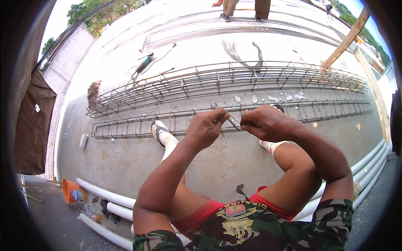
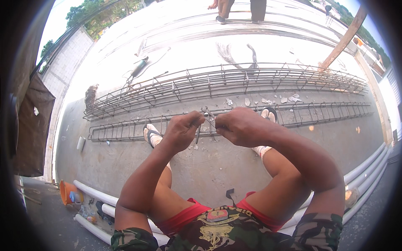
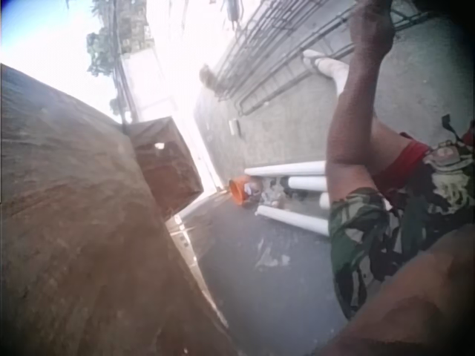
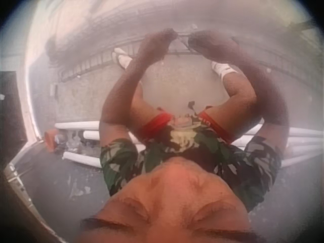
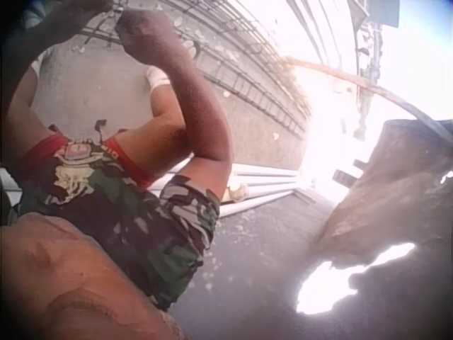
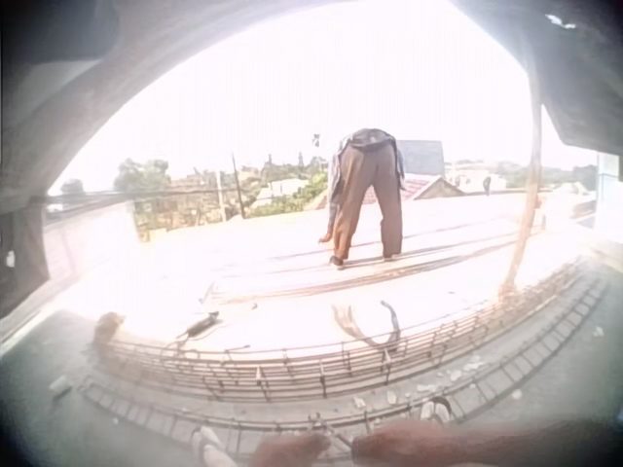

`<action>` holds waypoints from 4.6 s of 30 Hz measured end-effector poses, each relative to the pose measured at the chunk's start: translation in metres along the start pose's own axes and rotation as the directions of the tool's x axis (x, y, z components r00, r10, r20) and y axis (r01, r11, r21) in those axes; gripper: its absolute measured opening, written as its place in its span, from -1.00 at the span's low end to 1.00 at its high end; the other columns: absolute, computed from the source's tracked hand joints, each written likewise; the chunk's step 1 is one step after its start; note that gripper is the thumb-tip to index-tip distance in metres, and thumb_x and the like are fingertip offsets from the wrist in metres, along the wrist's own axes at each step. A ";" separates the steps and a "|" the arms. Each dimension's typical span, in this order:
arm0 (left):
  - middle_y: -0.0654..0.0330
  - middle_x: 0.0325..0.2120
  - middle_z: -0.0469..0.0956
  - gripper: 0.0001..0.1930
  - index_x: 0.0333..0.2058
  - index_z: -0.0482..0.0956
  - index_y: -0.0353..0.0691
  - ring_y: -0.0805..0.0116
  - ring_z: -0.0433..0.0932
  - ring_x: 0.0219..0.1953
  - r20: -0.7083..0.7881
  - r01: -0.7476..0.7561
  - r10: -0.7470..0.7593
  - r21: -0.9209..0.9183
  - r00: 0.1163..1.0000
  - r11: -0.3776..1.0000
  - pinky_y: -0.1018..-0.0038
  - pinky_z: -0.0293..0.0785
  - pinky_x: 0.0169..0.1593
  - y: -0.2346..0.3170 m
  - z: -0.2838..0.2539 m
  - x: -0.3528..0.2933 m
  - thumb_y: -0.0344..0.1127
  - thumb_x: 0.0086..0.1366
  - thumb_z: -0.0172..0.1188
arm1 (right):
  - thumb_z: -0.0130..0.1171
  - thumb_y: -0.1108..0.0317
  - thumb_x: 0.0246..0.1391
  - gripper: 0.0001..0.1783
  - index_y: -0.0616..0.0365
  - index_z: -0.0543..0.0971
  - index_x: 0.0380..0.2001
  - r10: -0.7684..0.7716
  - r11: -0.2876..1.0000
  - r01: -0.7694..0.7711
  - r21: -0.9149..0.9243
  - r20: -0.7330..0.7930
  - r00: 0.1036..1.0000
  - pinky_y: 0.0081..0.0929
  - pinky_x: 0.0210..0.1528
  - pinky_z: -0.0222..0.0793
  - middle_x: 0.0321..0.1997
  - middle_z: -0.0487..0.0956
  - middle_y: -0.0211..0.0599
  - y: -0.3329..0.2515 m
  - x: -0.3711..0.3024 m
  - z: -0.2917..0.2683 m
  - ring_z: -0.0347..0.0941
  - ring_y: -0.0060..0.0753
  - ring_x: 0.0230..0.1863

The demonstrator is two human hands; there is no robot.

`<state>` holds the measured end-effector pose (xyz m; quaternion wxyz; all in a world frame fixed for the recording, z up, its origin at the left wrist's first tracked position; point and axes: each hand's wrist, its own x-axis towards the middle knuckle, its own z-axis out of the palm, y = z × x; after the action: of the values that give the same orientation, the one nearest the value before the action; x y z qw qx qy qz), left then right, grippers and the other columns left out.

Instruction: The person ties steel rebar bars together using wire and pliers to form a ladder-like rebar cage. They repeatedly wrap wire around intersections and twist it tight with pliers, working along the length of the structure.

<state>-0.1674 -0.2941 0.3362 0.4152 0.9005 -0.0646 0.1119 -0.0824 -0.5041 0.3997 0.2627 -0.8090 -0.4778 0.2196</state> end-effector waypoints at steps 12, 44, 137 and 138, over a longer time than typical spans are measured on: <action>0.43 -0.61 0.21 -0.76 -0.19 0.54 -0.26 0.62 0.16 -0.54 0.215 0.293 -0.223 -0.393 0.951 0.871 0.57 0.13 -0.46 0.014 -0.010 0.000 -0.24 0.48 -0.03 | 0.23 0.48 0.08 -0.92 0.23 0.57 -0.32 -0.126 0.983 0.071 -0.172 -0.335 0.934 -0.30 -0.32 0.42 -0.45 0.58 -0.14 0.028 0.001 -0.031 0.52 -0.11 -0.43; 0.19 -0.62 0.51 -0.90 -0.31 0.59 -0.31 0.50 0.36 -0.58 -0.157 -0.071 0.041 -0.193 0.987 0.979 0.47 0.35 -0.44 0.007 -0.026 -0.019 -0.39 0.35 0.20 | 0.24 0.45 0.14 -0.88 0.32 0.61 -0.35 -0.085 0.993 0.106 0.056 -0.300 0.950 -0.44 -0.41 0.40 -0.48 0.64 -0.23 -0.033 0.008 -0.062 0.52 -0.54 -0.49; 0.26 -0.45 0.54 -0.81 -0.17 0.57 -0.33 0.50 0.45 -0.40 0.073 0.370 -0.365 -0.091 0.928 0.924 0.53 0.39 -0.29 -0.060 -0.061 -0.036 -0.35 0.33 0.15 | 0.17 0.24 0.18 -0.83 0.08 0.61 -0.27 -0.069 0.995 0.034 -0.098 -0.374 0.925 -0.15 -0.25 0.40 -0.34 0.62 -0.15 0.076 -0.005 0.014 0.54 -0.02 -0.24; 0.22 -0.45 0.55 -0.78 -0.11 0.56 -0.32 0.45 0.48 -0.38 0.105 0.336 -0.330 -0.048 0.938 0.941 0.49 0.41 -0.27 -0.051 -0.057 -0.035 -0.36 0.32 0.14 | 0.14 0.35 0.13 -0.91 0.09 0.59 -0.36 -0.072 0.981 0.003 -0.192 -0.355 0.932 -0.15 -0.28 0.39 -0.39 0.59 -0.18 0.063 -0.009 0.008 0.54 -0.05 -0.29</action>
<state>-0.1988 -0.2171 0.3260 0.4535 0.8888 0.0652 -0.0050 -0.0493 -0.5359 0.3546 0.2725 -0.8474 -0.4554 0.0163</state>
